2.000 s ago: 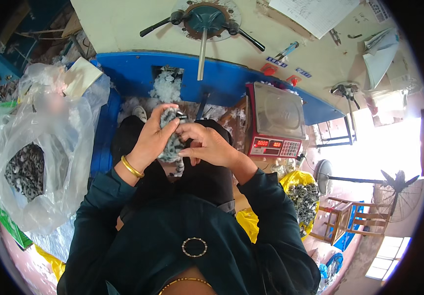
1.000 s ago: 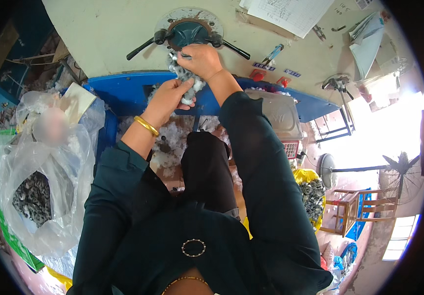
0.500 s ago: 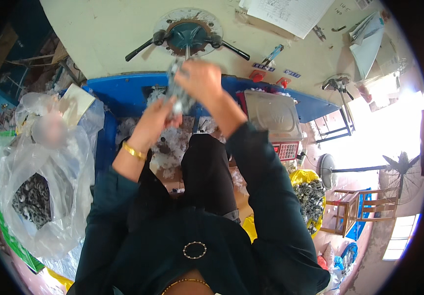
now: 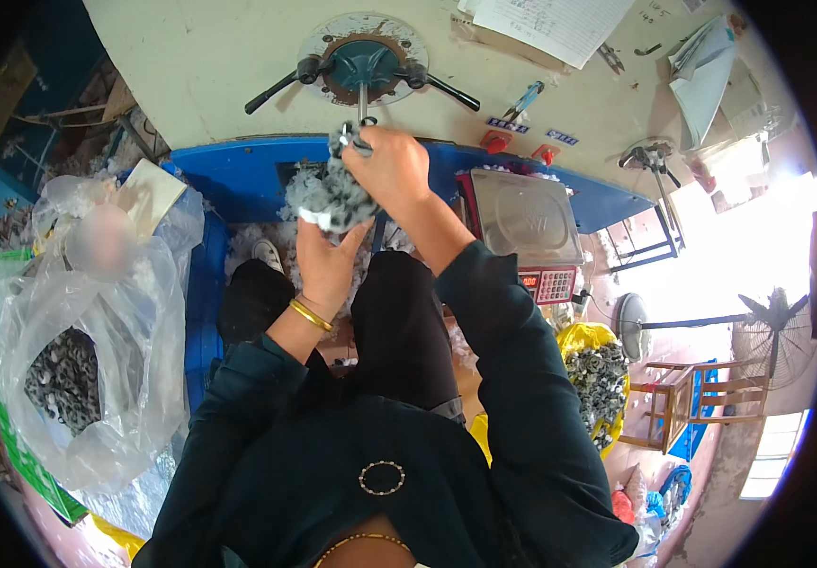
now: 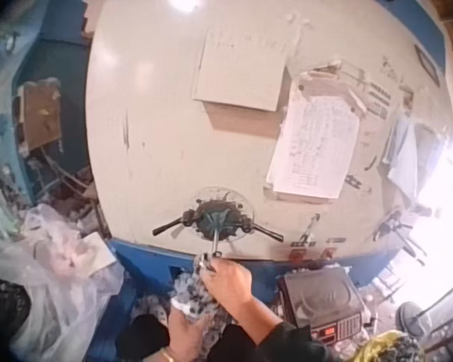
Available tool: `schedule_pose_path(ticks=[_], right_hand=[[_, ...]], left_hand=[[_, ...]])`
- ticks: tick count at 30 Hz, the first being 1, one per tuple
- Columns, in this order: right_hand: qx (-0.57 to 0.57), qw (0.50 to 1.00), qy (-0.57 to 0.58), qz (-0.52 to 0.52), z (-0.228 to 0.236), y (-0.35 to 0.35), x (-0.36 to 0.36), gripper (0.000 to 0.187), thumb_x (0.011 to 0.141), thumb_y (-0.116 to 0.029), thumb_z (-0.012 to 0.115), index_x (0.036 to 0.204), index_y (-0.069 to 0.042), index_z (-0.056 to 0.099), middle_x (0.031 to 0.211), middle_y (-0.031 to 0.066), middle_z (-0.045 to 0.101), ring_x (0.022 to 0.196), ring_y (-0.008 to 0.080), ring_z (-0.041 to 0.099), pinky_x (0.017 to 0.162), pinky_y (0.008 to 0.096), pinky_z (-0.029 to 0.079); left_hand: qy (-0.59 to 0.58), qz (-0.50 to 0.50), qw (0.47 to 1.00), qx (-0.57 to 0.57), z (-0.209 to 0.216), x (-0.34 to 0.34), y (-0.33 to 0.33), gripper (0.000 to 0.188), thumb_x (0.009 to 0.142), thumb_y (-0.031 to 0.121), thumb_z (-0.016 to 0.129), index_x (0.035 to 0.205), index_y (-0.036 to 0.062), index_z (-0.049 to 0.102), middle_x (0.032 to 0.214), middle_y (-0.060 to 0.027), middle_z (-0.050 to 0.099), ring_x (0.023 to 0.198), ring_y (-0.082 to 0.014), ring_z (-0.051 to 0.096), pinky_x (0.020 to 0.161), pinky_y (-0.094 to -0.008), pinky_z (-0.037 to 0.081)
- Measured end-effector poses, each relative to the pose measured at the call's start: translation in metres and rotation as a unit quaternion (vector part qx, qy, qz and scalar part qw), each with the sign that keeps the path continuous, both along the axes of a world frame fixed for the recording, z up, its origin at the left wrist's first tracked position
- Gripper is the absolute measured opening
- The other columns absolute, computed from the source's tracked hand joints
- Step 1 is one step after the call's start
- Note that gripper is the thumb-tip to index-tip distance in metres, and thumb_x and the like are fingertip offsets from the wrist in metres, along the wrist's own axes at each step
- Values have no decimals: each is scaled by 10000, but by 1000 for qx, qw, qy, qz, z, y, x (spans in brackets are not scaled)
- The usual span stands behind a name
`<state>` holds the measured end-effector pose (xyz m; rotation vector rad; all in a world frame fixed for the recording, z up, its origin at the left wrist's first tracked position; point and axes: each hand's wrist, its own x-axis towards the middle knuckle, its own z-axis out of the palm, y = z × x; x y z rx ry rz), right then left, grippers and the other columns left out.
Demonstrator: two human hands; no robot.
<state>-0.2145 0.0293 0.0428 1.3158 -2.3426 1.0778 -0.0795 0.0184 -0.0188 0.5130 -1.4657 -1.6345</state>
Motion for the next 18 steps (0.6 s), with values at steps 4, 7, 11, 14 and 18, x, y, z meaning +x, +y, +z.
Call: schedule_pose_path(ticks=[4, 7, 11, 14, 18], right_hand=[[22, 969, -242, 46, 4, 13, 1, 294, 745, -289, 638, 727, 4, 628, 703, 212, 617, 650, 362, 596, 603, 421, 462], [-6, 950, -310, 48, 16, -1, -16, 335, 741, -312, 636, 719, 22, 628, 692, 216, 625, 642, 374, 587, 624, 421, 461], [-58, 977, -153, -138, 3, -72, -62, 307, 720, -318, 625, 706, -14, 587, 746, 197, 632, 741, 396, 608, 666, 469, 472], [19, 977, -190, -97, 21, -67, -51, 274, 708, -286, 626, 706, -19, 562, 774, 200, 634, 772, 401, 608, 678, 468, 472], [32, 986, -144, -72, 11, -45, -33, 267, 715, -271, 632, 709, -15, 557, 748, 199, 620, 776, 408, 597, 681, 470, 464]], left_hand=[[9, -86, 993, 76, 19, 9, -13, 176, 896, 131, 644, 997, -9, 608, 906, -43, 649, 798, -92, 583, 702, -255, 479], [-13, -82, 990, 117, 38, -9, -37, 334, 921, 318, 620, 818, 4, 575, 703, -9, 580, 601, -58, 496, 515, -218, 393], [-74, -115, 969, 207, 38, -58, -79, 397, 907, 373, 631, 700, 62, 496, 593, 10, 488, 489, -75, 411, 437, -235, 302], [-42, -112, 970, 211, 31, -58, -79, 412, 911, 372, 625, 677, 68, 475, 583, 14, 465, 470, -90, 403, 442, -238, 344], [-6, -121, 974, 189, 38, -29, -32, 305, 908, 246, 646, 801, 35, 454, 603, 7, 484, 537, -129, 527, 574, -240, 508]])
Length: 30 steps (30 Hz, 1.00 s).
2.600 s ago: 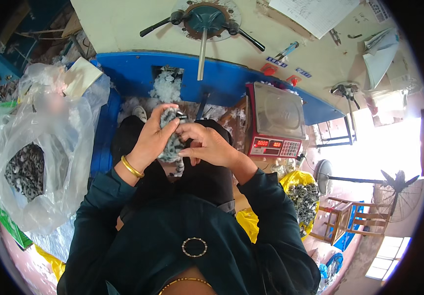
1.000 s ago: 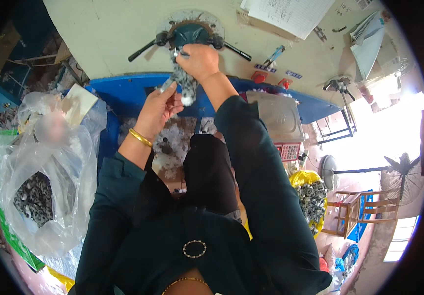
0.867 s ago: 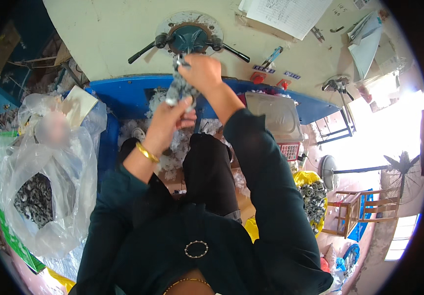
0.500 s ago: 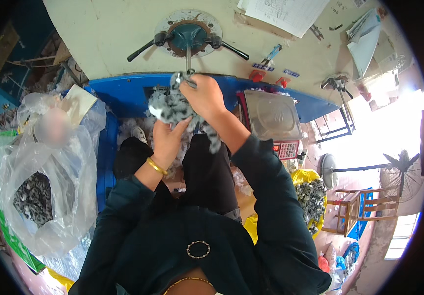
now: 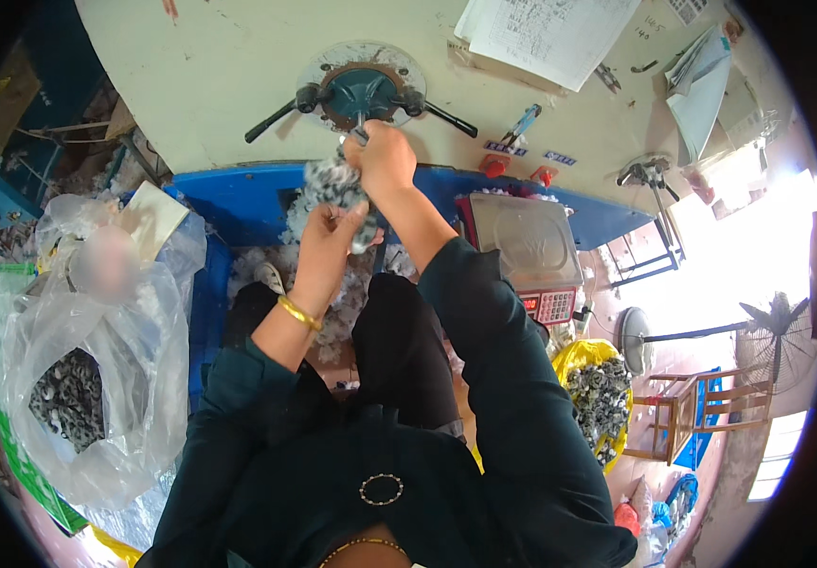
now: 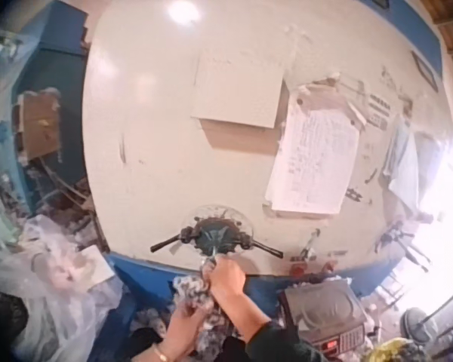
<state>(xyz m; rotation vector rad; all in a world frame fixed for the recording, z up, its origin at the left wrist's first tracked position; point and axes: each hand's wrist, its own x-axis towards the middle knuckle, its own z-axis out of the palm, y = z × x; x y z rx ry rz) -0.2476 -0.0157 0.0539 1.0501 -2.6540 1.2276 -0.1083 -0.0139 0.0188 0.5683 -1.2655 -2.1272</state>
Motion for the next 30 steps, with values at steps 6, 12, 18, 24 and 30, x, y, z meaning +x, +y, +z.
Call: schedule_pose_path(ticks=[6, 12, 18, 24, 30], right_hand=[[-3, 1000, -11, 12, -3, 23, 27, 277, 753, -270, 622, 705, -5, 557, 729, 201, 619, 738, 404, 594, 658, 461, 461], [81, 994, -36, 71, 18, 47, 41, 272, 779, -273, 610, 738, -4, 614, 797, 195, 642, 769, 406, 608, 700, 459, 482], [83, 996, 24, 30, 12, -13, -12, 276, 768, -288, 622, 837, -25, 671, 877, 186, 661, 878, 378, 627, 742, 459, 501], [65, 997, 48, -10, 9, -31, -24, 280, 734, -292, 635, 842, -36, 674, 883, 176, 669, 886, 359, 637, 742, 431, 510], [42, 999, 29, 5, 6, 8, 15, 253, 725, -271, 659, 789, -27, 646, 855, 191, 656, 837, 374, 625, 698, 438, 494]], left_hand=[[-83, 11, 964, -254, -38, 22, 16, 329, 886, 174, 653, 856, -50, 414, 730, -163, 489, 662, -263, 612, 569, -349, 475], [-180, 102, 822, -531, -28, 43, 29, 327, 857, 201, 653, 845, -51, 444, 759, -230, 491, 712, -447, 496, 638, -489, 410], [-106, 12, 965, -240, 9, -4, -37, 420, 915, 348, 581, 731, -29, 563, 672, -116, 577, 604, -215, 529, 575, -341, 416], [-48, -50, 997, -37, 46, -19, -35, 341, 936, 319, 573, 754, 31, 582, 648, -37, 569, 543, -108, 522, 486, -257, 384], [-17, -103, 994, 20, 12, 20, -11, 298, 960, 281, 546, 1037, -5, 572, 882, -77, 673, 721, -121, 635, 588, -223, 449]])
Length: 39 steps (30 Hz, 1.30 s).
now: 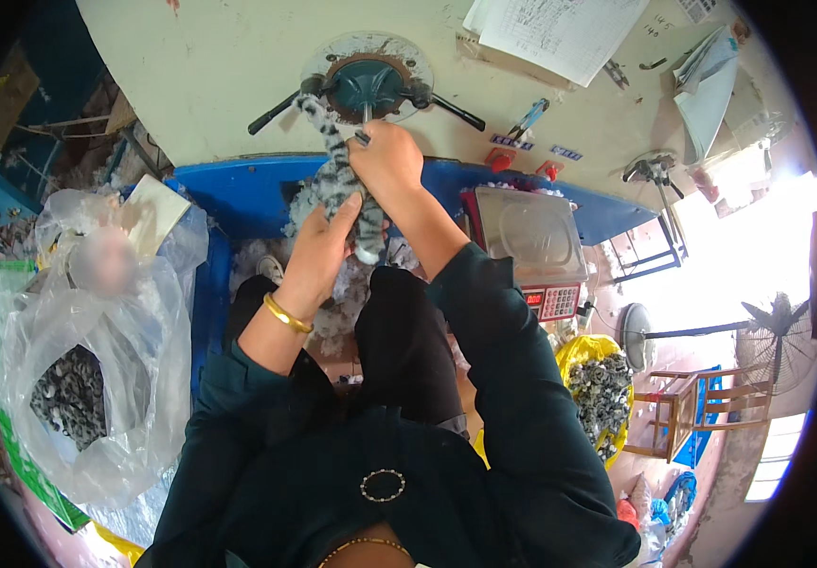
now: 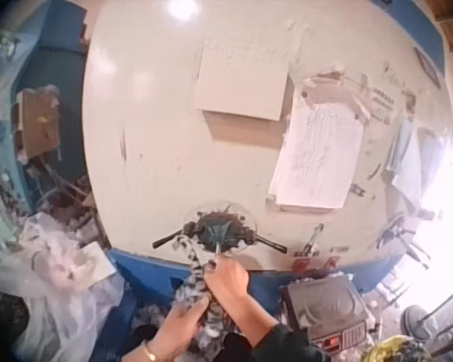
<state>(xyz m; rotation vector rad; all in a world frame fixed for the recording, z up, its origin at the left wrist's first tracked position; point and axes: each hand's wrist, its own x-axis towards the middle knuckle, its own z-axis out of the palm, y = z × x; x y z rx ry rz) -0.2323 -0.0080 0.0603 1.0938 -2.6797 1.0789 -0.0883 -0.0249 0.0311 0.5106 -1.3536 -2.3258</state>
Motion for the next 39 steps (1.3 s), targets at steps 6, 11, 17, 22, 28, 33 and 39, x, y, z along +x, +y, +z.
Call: schedule_pose_path(ticks=[6, 11, 17, 22, 28, 33, 39], right_hand=[[-48, 993, -98, 37, 2, 25, 13, 214, 739, -201, 668, 728, 3, 604, 700, 202, 595, 690, 355, 562, 628, 416, 459], [-154, 957, -186, 158, -35, 34, -10, 129, 740, -108, 654, 749, 9, 603, 606, 128, 528, 589, 114, 461, 569, 319, 424], [-197, 960, -65, 190, -33, 46, 8, 220, 767, -114, 683, 666, 13, 535, 562, 84, 454, 537, 106, 368, 483, 290, 382], [-212, 944, -101, 230, -40, 55, -2, 383, 791, -192, 721, 619, 2, 440, 545, 63, 334, 548, 116, 281, 457, 314, 302], [-220, 932, -144, 251, -49, 66, -5, 380, 833, -206, 699, 645, -6, 438, 600, 44, 312, 582, 107, 302, 497, 305, 298], [-210, 924, -172, 271, -52, 73, -9, 325, 856, -194, 691, 702, 3, 483, 638, 38, 367, 626, 106, 356, 551, 289, 344], [-154, 873, -234, 399, -61, 83, -42, 115, 919, -95, 587, 928, 20, 593, 947, 39, 549, 835, 118, 487, 751, 265, 408]], left_hand=[[8, -9, 988, -157, -22, 25, 22, 337, 973, 293, 525, 1164, 16, 543, 1121, -86, 619, 1014, -124, 581, 876, -281, 457], [-7, 61, 958, 279, -61, 22, -20, 558, 918, 585, 473, 1066, 56, 569, 1148, -67, 593, 1093, -156, 548, 933, -312, 437], [-58, -82, 994, 36, -38, 7, -43, 358, 894, 390, 642, 1000, 57, 565, 936, -12, 586, 949, -103, 541, 837, -283, 446], [-16, -91, 995, 26, -47, 2, -37, 259, 848, 276, 724, 903, 95, 547, 860, 30, 523, 823, -76, 483, 752, -252, 420], [-4, -56, 997, 44, -42, 1, -21, 315, 842, 254, 729, 1012, 61, 548, 877, 24, 532, 818, -86, 502, 754, -242, 428], [30, -83, 995, 42, -54, 0, -27, 326, 844, 205, 721, 1066, 66, 527, 878, 12, 562, 767, -48, 502, 660, -204, 427], [33, -43, 998, 45, -46, 3, -13, 297, 835, 87, 708, 1060, 71, 515, 822, -6, 573, 612, -50, 483, 505, -182, 386]])
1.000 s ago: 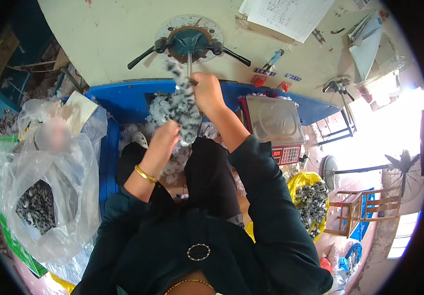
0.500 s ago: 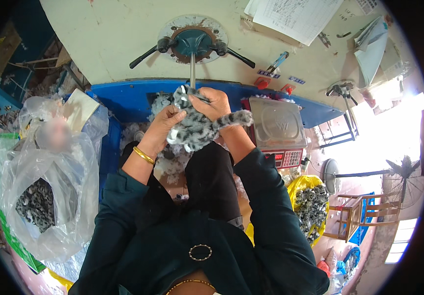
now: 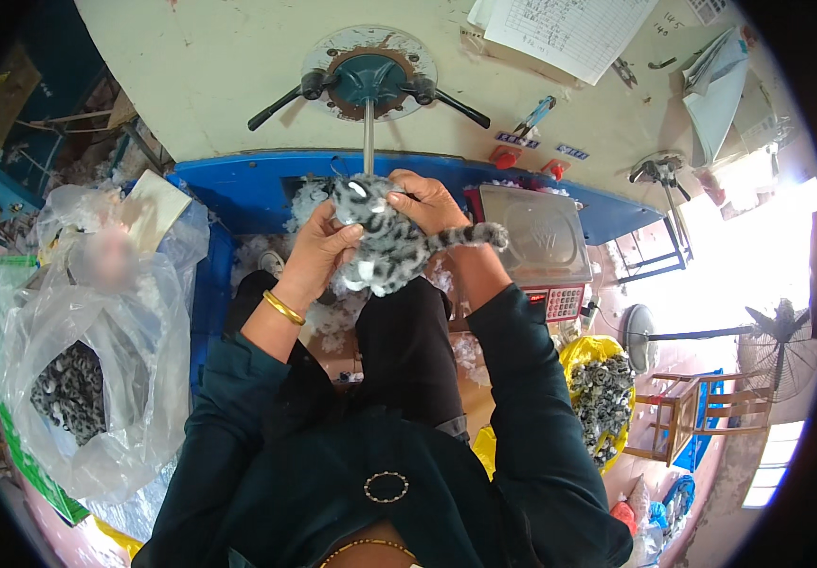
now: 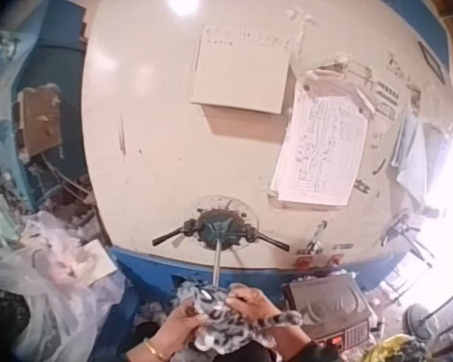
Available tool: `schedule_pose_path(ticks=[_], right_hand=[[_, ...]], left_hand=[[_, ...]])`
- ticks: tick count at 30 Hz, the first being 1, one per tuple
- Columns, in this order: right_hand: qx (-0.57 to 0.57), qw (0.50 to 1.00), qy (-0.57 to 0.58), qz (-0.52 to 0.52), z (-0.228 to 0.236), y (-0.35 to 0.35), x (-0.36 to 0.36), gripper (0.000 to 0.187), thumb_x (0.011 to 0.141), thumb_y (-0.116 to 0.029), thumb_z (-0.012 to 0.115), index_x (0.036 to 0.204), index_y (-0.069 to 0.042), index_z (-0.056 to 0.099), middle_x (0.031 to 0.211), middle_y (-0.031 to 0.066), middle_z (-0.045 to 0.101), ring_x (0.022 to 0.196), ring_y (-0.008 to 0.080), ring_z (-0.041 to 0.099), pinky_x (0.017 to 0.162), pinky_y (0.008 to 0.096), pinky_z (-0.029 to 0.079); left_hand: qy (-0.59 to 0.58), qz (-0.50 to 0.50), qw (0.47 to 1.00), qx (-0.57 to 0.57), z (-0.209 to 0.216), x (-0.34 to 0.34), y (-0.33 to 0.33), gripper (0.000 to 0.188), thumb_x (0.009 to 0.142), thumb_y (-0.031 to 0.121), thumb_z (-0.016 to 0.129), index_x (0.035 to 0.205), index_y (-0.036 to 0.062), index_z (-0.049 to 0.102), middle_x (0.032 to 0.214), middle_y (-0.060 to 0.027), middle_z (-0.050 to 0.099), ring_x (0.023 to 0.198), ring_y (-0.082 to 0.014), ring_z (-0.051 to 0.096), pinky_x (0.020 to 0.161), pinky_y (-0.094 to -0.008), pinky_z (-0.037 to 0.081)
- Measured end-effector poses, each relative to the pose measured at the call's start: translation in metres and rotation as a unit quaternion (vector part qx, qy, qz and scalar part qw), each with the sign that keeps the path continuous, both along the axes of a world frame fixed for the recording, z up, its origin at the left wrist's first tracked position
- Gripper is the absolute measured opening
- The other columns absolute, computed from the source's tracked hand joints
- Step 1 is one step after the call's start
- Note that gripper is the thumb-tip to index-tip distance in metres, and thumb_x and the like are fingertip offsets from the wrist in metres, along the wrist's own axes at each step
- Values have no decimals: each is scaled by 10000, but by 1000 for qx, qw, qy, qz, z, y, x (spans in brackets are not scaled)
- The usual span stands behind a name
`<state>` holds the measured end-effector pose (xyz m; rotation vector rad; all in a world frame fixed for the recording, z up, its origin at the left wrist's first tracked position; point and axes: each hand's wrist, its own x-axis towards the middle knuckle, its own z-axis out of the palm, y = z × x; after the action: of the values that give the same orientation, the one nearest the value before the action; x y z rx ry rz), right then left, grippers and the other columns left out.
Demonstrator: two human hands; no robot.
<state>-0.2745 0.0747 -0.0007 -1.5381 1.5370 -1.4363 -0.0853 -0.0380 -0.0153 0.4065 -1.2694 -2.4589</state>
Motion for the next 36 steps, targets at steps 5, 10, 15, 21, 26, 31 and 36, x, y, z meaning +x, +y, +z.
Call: schedule_pose_path(ticks=[5, 10, 15, 21, 26, 31, 36], right_hand=[[144, 986, -53, 71, 21, 2, -17, 161, 924, -52, 547, 1058, -3, 621, 1037, 22, 556, 836, 105, 538, 760, 256, 468], [239, 963, -88, 85, 40, -4, -30, 195, 929, -113, 531, 1075, -19, 619, 865, -25, 568, 743, 65, 545, 676, 221, 483], [107, 989, -12, 100, -6, -17, -65, 190, 929, -123, 532, 1074, -38, 621, 894, -47, 595, 857, 48, 526, 794, 216, 442], [150, 973, 173, 43, 34, 6, -96, 279, 929, -95, 532, 1194, -39, 597, 1131, 51, 641, 1043, 146, 586, 901, 277, 471], [149, 949, -269, -73, 73, 46, -105, 367, 970, -235, 503, 1298, -72, 516, 1155, 128, 636, 1071, 213, 609, 911, 326, 497], [141, 974, 172, -45, 69, 11, 19, 697, 901, -376, 621, 1415, -17, 316, 1132, 182, 626, 1048, 262, 599, 927, 328, 449], [21, 994, 42, -96, 31, 11, 81, 792, 874, -336, 676, 1469, -84, 219, 1350, 155, 449, 1246, 201, 415, 1057, 330, 315]], left_hand=[[1, 56, 998, -34, 3, 5, 15, 624, 789, 102, 750, 1251, 32, 336, 915, -117, 600, 692, -186, 614, 581, -274, 513], [15, 111, 994, -22, 22, 6, 34, 466, 844, 102, 688, 1214, 53, 409, 961, -92, 617, 639, -156, 617, 529, -243, 527], [-43, 131, 990, -26, 54, -15, 43, 412, 871, 218, 680, 1153, 13, 460, 979, -105, 627, 620, -155, 649, 505, -233, 555], [-85, 106, 990, 28, 64, -28, 29, 586, 823, 390, 725, 1135, -22, 450, 917, -107, 607, 541, -157, 627, 445, -230, 537], [-98, 120, 988, -13, 53, -12, 36, 650, 813, 319, 749, 1218, -40, 390, 951, -126, 617, 548, -165, 630, 435, -222, 511], [-81, 77, 992, -65, 52, 0, 30, 765, 772, 159, 784, 1331, -55, 307, 919, -142, 628, 569, -173, 635, 467, -234, 504], [-73, 60, 981, -170, 30, 25, 4, 672, 746, 4, 745, 1312, -35, 386, 975, -115, 618, 726, -158, 650, 568, -248, 542]])
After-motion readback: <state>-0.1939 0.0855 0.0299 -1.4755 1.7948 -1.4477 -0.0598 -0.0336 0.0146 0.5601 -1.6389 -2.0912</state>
